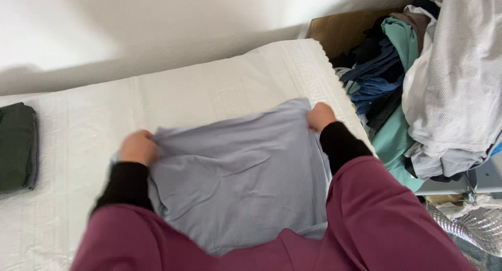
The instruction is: The person folds two shirts on a surface by laying each one flat, smoothing the fabric, and folding the sides and bottom inward before placing them in a stack.
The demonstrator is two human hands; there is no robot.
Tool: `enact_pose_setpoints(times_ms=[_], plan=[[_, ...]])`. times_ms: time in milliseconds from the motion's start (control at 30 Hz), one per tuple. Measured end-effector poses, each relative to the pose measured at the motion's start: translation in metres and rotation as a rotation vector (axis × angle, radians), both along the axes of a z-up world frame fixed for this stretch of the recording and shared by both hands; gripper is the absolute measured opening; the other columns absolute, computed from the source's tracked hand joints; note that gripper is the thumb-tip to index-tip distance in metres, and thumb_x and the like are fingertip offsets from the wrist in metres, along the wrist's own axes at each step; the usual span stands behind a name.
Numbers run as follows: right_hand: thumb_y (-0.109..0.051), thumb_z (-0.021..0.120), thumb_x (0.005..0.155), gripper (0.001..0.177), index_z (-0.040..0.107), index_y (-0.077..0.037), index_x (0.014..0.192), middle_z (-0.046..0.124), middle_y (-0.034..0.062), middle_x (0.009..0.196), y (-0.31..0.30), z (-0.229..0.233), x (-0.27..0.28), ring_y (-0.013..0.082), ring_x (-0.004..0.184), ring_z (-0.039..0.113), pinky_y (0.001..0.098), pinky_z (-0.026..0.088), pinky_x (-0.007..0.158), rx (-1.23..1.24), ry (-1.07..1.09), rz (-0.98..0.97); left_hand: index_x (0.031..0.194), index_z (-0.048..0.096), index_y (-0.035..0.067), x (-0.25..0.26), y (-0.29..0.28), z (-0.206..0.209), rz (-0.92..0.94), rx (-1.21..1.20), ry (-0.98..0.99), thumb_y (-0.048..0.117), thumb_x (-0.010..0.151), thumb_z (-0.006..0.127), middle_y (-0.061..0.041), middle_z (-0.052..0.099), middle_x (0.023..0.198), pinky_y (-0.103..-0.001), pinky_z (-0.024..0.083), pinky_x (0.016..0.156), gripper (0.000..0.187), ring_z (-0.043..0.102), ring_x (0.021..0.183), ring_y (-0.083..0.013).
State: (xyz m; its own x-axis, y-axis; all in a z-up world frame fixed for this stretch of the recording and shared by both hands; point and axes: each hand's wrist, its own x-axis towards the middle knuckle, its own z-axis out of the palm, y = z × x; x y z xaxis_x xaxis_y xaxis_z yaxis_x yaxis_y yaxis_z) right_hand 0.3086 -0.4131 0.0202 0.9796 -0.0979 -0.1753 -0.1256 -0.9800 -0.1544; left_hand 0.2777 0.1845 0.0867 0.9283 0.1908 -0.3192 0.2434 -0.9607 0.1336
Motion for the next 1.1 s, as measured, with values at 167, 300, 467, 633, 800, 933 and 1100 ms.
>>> enact_pose_setpoints(times_ms=[167,300,467,633,800,933,1100], plan=[[-0.033,0.07,0.088,0.024,0.076,-0.01,0.085,0.078,0.0109,0.082,0.016,0.057,0.018,0.0303,0.09,0.077,0.0456,0.058,0.089,-0.391,-0.008,0.55,0.141,0.059,-0.005,0.0,-0.01,0.075,0.435,-0.714,-0.135,0.015,0.1,0.062,-0.033,0.057,0.14,-0.056,0.055,0.095,0.046,0.062,0.119,-0.0493],[-0.016,0.065,0.086,0.03,0.064,-0.002,0.112,0.066,0.0191,0.106,0.038,0.06,0.046,0.0328,0.103,0.065,0.0508,0.048,0.087,0.834,-0.375,-0.334,0.131,0.059,0.004,0.037,-0.011,0.038,0.229,-0.906,-0.643,0.0,0.096,0.065,-0.026,0.037,0.13,-0.048,0.046,0.098,0.036,0.046,0.111,-0.0419],[-0.006,0.065,0.092,0.069,0.042,-0.003,0.158,0.044,0.0314,0.154,0.038,0.072,0.012,0.0515,0.14,0.044,0.0577,0.039,0.119,0.672,-0.43,0.022,0.162,0.034,0.004,-0.015,-0.057,0.098,-0.036,-0.862,-0.715,-0.015,0.091,0.071,-0.033,-0.008,0.164,-0.062,0.038,0.128,0.082,0.015,0.151,-0.0626],[-0.024,0.064,0.098,0.029,0.072,-0.008,0.122,0.07,0.0178,0.13,0.013,0.0,-0.093,0.0357,0.134,0.059,0.0478,0.042,0.117,0.304,-0.208,0.376,0.145,0.063,0.004,-0.113,-0.032,0.047,-0.209,-0.115,-0.809,0.003,0.082,0.078,-0.036,0.039,0.159,-0.059,0.034,0.12,0.064,0.037,0.149,-0.0528],[-0.034,0.076,0.088,0.037,0.072,-0.014,0.119,0.065,0.0106,0.136,0.001,0.042,-0.209,0.0323,0.132,0.058,0.0496,0.043,0.111,0.318,-0.316,0.527,0.153,0.049,0.009,-0.247,0.008,-0.013,0.136,-0.081,-0.349,0.031,0.08,0.069,-0.039,0.038,0.157,-0.055,0.031,0.12,0.079,0.037,0.146,-0.0515],[-0.005,0.07,0.063,0.031,0.067,-0.019,0.091,0.07,0.0015,0.094,-0.022,0.039,-0.25,0.0263,0.096,0.064,0.0431,0.043,0.103,0.232,-0.309,0.423,0.156,0.046,0.004,-0.324,0.026,-0.043,0.218,0.025,-0.329,0.053,0.078,0.067,-0.018,0.054,0.154,-0.055,0.041,0.112,0.095,0.047,0.146,-0.0359],[-0.001,0.061,0.064,0.029,0.066,-0.019,0.085,0.063,0.0017,0.085,-0.027,0.062,-0.283,0.0261,0.088,0.061,0.0422,0.042,0.095,0.164,-0.429,0.386,0.155,0.049,-0.002,-0.37,0.064,-0.084,0.407,0.208,-0.408,0.06,0.067,0.073,-0.031,0.06,0.146,-0.058,0.043,0.105,0.11,0.056,0.132,-0.0485]])
